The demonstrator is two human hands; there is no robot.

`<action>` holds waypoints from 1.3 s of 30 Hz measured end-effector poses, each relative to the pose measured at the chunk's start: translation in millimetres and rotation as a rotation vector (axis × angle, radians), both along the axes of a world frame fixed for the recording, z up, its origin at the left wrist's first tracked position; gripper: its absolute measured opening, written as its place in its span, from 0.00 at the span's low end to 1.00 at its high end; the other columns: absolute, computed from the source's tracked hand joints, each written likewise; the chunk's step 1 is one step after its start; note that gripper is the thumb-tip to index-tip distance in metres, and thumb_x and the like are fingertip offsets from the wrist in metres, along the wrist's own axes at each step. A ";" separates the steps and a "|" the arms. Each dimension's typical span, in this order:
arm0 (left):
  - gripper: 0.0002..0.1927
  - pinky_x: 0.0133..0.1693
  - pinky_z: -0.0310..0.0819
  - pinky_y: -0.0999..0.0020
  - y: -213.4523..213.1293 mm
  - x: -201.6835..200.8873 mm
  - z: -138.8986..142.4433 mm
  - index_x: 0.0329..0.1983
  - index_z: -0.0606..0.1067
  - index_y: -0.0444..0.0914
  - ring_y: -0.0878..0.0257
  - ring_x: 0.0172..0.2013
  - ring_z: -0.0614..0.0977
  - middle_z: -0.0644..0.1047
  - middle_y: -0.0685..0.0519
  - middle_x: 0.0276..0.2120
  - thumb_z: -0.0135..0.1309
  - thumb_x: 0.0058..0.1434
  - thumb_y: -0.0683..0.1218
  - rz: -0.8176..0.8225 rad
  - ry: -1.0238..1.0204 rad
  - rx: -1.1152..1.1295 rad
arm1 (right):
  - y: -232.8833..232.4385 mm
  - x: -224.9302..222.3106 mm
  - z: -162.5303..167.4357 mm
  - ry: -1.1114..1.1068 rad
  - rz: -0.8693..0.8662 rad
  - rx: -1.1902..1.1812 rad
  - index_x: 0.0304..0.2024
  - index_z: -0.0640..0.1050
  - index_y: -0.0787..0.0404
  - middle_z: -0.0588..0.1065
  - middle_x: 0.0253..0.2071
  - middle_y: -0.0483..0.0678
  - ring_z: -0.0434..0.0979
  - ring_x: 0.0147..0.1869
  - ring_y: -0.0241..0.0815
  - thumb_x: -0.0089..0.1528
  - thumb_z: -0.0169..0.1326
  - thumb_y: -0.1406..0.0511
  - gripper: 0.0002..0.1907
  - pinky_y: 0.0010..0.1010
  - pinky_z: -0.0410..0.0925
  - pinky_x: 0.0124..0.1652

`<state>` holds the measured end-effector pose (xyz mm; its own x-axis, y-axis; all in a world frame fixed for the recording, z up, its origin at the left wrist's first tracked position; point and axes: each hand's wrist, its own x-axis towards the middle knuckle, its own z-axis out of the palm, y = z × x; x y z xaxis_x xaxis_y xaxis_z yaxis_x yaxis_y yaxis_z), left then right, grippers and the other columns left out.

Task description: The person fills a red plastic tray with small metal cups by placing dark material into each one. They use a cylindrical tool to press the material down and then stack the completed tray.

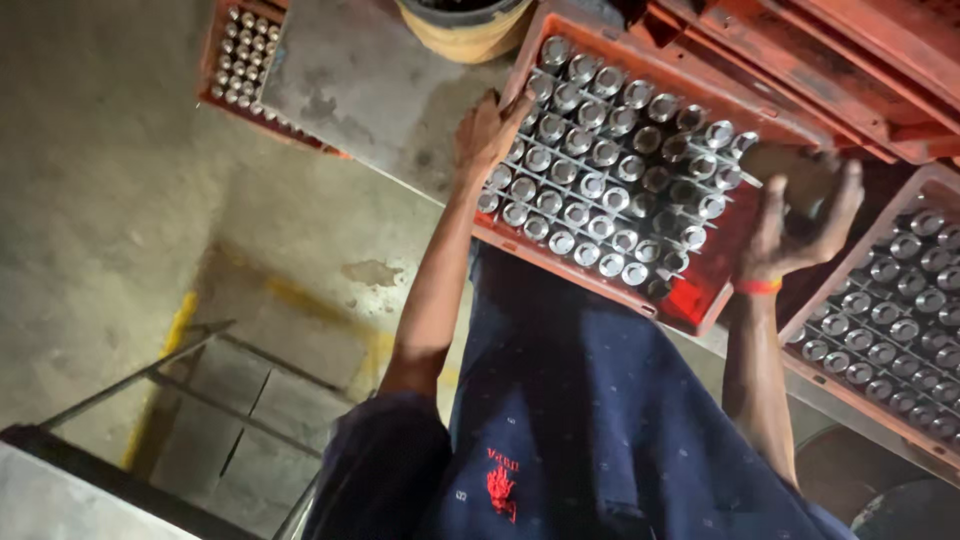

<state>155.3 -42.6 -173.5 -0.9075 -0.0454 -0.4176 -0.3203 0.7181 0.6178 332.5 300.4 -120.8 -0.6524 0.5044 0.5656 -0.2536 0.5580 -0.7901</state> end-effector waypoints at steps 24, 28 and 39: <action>0.33 0.51 0.75 0.43 6.9 14.0 10.1 0.58 0.69 0.37 0.38 0.51 0.80 0.78 0.37 0.50 0.51 0.65 0.68 0.005 0.421 -0.109 | 38.0 -61.0 13.6 -0.109 -0.012 0.098 0.59 0.81 0.65 0.82 0.47 0.50 0.84 0.47 0.44 0.65 0.65 0.60 0.23 0.43 0.80 0.50; 0.40 0.60 0.68 0.41 4.3 14.4 13.5 0.71 0.60 0.36 0.36 0.61 0.72 0.69 0.34 0.63 0.52 0.67 0.67 -0.071 0.616 -0.057 | 46.7 -49.2 6.2 -0.032 0.092 0.073 0.67 0.74 0.68 0.78 0.54 0.54 0.80 0.57 0.51 0.71 0.66 0.67 0.25 0.45 0.74 0.57; 0.45 0.69 0.58 0.41 0.7 18.6 26.8 0.79 0.52 0.39 0.35 0.71 0.62 0.56 0.35 0.75 0.50 0.69 0.68 -0.109 0.643 0.103 | 20.0 -49.5 41.5 -0.220 0.060 0.326 0.62 0.78 0.68 0.78 0.52 0.57 0.79 0.55 0.53 0.68 0.65 0.65 0.22 0.49 0.72 0.55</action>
